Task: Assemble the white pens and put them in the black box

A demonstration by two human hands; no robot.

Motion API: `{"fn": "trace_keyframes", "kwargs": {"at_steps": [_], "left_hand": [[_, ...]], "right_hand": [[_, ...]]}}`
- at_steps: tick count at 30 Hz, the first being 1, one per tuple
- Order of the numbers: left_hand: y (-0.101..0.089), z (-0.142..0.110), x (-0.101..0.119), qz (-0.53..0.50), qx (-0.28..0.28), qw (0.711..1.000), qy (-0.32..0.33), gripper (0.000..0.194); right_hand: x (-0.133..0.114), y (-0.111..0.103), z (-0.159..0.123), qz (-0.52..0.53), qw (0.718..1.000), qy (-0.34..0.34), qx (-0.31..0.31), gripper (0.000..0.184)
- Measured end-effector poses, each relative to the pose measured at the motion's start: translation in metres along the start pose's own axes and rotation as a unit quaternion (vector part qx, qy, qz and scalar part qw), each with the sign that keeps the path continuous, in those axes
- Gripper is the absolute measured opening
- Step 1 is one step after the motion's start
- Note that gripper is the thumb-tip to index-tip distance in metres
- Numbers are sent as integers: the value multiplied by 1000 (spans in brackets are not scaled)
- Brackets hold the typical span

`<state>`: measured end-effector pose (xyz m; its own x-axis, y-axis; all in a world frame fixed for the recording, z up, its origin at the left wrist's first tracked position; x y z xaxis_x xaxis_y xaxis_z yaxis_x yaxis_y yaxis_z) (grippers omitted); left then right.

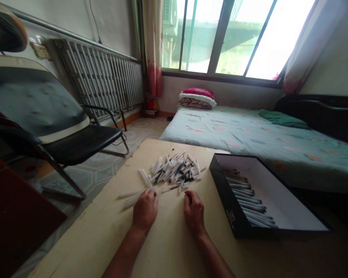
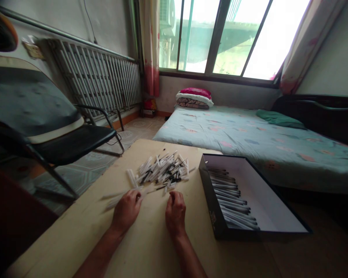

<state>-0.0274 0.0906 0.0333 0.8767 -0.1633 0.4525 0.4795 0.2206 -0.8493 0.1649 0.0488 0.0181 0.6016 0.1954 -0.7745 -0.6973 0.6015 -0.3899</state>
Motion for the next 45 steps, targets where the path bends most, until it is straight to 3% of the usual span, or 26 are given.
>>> {"fn": "trace_keyframes", "kwargs": {"at_steps": [3,5,9,12,14,17,24,28,32,34,38,41,45], "left_hand": [[-3,4,-8,-142,51,988,-37,12],[-2,5,-16,-270,76,956,-90,15],[22,4,-20,-524,18,829,-198,31],[34,0,-13,-620,-22,749,-233,35],[35,-2,-13,-639,-23,729,-243,34],[32,-3,-17,-641,-8,722,-259,31],[28,-4,-22,-670,13,691,-270,22],[32,-6,-20,-702,3,651,-289,20],[38,-11,-17,-724,-8,608,-327,16],[42,-14,-14,-735,-15,583,-345,11],[51,-20,-5,-760,-29,530,-374,5],[55,-23,-1,-772,-30,498,-393,6],[57,-25,2,-782,-24,474,-404,7]], "right_hand": [[-4,1,-1,-10,1000,-12,-14,18],[-10,6,-2,-26,998,-30,-40,20],[-29,23,1,-107,984,-92,-104,22],[-45,45,9,-207,951,-166,-160,20],[-54,60,13,-273,914,-226,-196,16],[-62,77,17,-315,876,-286,-227,12],[-66,87,20,-307,853,-341,-248,14],[-68,73,33,-290,871,-331,-220,14],[-70,30,60,-113,966,-217,-90,14],[-63,6,65,3,991,-135,-19,12],[-52,-27,51,172,983,3,62,9],[-63,-45,30,242,964,27,109,6],[-78,-55,8,259,955,30,142,7]]}}
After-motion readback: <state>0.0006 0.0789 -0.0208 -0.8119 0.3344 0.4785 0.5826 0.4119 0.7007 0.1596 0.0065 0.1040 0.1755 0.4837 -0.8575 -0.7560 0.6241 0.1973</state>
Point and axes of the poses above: each hand's wrist, its own z-axis towards the middle knuckle, its own y-axis out of the palm, x = y × z, the point moved 8 cm from there along z, towards the middle knuckle, and after that the axes turned 5 degrees about x, right-handed, at the moved point
